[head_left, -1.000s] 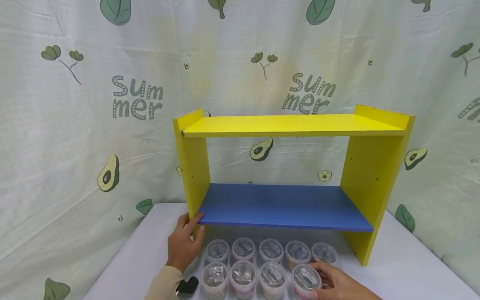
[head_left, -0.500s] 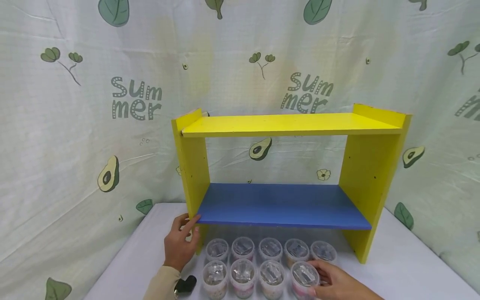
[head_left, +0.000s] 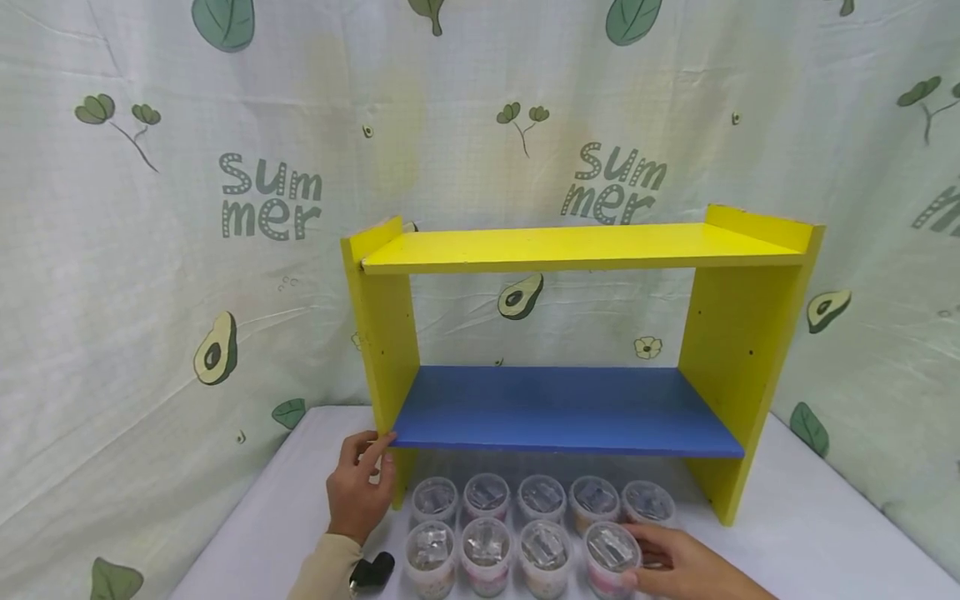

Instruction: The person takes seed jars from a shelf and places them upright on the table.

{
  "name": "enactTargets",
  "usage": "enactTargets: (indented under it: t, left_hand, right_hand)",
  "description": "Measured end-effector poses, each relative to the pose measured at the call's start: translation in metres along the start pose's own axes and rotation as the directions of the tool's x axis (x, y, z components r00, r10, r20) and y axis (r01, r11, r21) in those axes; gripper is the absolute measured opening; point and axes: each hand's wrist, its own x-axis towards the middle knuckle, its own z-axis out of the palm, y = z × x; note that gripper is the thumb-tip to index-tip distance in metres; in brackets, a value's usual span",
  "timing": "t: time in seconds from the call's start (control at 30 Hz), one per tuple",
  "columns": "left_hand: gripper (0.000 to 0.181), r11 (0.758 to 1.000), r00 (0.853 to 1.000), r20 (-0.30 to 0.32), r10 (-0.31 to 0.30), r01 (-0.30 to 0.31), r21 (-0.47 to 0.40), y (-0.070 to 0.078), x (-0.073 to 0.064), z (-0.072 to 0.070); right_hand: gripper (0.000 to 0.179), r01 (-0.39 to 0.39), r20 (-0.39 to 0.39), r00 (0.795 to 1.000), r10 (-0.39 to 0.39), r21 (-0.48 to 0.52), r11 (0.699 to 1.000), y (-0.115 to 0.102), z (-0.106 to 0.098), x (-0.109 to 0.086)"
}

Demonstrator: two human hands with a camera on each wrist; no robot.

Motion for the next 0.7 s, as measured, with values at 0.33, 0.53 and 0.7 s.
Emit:
enactTargets:
  t: [0.33,0.53,0.7]
  left_hand:
    - [0.029,0.989,0.987,0.064,-0.15,0.149,0.009,0.0,-0.003,-0.008]
    - [0.027,0.977,0.976,0.06,-0.21,0.208,0.044,-0.006,-0.004,-0.011]
    - [0.02,0.975,0.972,0.1,-0.212,0.204,0.085,-0.012,-0.005,-0.014]
  right_hand:
    - [0.056,0.056,0.027,0.998,-0.054,-0.073,0.996,-0.004,-0.004,-0.004]
    - [0.044,0.081,0.026,0.996,-0.08,-0.062,0.995,-0.008,-0.014,-0.013]
    - [0.033,0.075,-0.02,0.997,-0.076,-0.046,0.996,-0.008,-0.026,-0.021]
